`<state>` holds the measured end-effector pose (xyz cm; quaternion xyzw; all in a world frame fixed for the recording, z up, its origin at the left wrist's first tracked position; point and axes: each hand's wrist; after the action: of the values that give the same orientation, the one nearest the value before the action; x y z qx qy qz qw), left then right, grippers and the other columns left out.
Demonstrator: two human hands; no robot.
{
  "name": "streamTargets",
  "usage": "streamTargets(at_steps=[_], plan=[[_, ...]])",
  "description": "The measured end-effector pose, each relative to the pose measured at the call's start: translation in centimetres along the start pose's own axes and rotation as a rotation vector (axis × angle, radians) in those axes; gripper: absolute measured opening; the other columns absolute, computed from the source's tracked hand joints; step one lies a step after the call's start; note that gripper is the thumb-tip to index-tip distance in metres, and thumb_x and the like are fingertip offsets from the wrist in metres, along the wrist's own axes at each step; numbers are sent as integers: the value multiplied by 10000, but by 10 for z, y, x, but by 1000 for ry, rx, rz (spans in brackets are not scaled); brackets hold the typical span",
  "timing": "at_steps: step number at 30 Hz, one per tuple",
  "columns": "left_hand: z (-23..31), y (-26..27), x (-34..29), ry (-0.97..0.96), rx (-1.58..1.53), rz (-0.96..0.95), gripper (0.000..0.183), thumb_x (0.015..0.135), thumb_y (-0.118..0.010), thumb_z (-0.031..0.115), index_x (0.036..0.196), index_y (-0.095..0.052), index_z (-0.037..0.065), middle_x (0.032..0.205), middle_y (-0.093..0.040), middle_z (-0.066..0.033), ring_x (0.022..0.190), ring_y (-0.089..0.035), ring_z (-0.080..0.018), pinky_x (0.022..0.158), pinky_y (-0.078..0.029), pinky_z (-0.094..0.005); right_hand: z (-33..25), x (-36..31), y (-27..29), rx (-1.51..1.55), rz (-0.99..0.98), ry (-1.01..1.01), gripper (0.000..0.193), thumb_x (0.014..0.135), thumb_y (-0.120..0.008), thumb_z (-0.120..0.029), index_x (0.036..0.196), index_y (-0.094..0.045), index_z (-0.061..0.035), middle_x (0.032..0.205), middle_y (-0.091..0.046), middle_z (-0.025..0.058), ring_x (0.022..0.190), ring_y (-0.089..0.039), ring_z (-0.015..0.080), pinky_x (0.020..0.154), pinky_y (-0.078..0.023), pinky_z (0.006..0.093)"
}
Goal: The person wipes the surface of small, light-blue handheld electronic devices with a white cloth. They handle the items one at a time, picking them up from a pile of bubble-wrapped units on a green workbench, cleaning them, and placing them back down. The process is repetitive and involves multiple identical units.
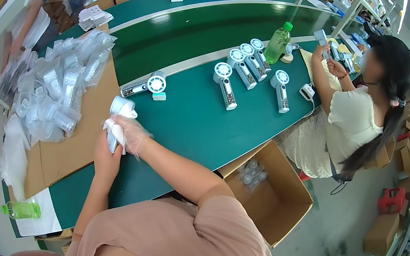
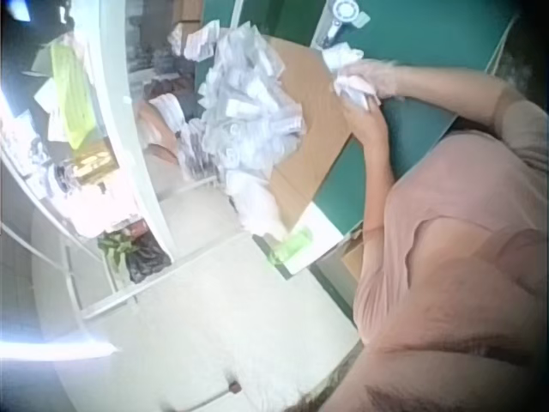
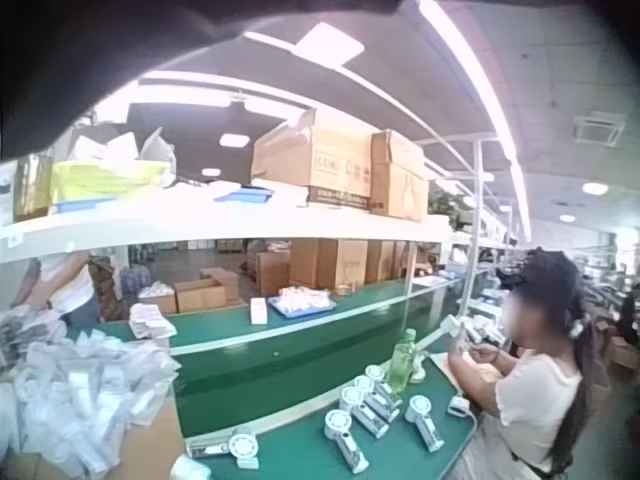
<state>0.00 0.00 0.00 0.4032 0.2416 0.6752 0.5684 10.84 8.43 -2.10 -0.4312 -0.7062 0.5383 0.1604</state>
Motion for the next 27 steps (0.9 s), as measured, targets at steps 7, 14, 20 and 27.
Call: streamTargets(at_steps=[7, 14, 20, 27], plan=[[-5, 11, -25, 426, -912, -235, 348, 873, -634, 96, 1178, -494, 2, 917, -544, -37, 789, -510, -107, 708, -458, -256, -13, -13, -2, -281, 3, 267, 261, 883, -655, -181, 1108, -592, -63, 961, -648, 47, 836, -640, 141, 697, -543, 297], [11, 14, -27, 404, -1238, -327, 453, 863, -576, 15, 1294, -436, 32, 1016, -578, -28, 820, -540, -75, 699, -460, -240, 12, -34, -31, -327, -26, 96, 341, 832, -620, 28, 1148, -499, -16, 1004, -618, 114, 884, -656, 242, 820, -571, 365], [-51, 66, -37, 378, -749, -137, 261, 896, -606, 85, 1151, -576, 37, 887, -587, 9, 757, -539, -40, 649, -450, -206, 4, -23, -21, -693, 179, 228, 434, 816, -614, 61, 1221, -478, -14, 1043, -632, 160, 917, -657, 240, 788, -567, 339], [-237, 173, -28, 435, 174, 705, 241, 835, -602, 90, 1055, -658, 7, 943, -649, -164, 829, -635, -279, 709, -506, -373, 4, -14, -27, -686, 276, 266, 410, 831, -599, 4, 1227, -490, 7, 1047, -588, 113, 954, -615, 225, 855, -534, 347]])
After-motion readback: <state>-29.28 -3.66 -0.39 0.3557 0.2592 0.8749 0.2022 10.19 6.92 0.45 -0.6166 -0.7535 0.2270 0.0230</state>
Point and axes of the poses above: each hand's wrist, its own x-axis towards the middle knuckle, its own y-axis out of the back of the hand, z = x × y
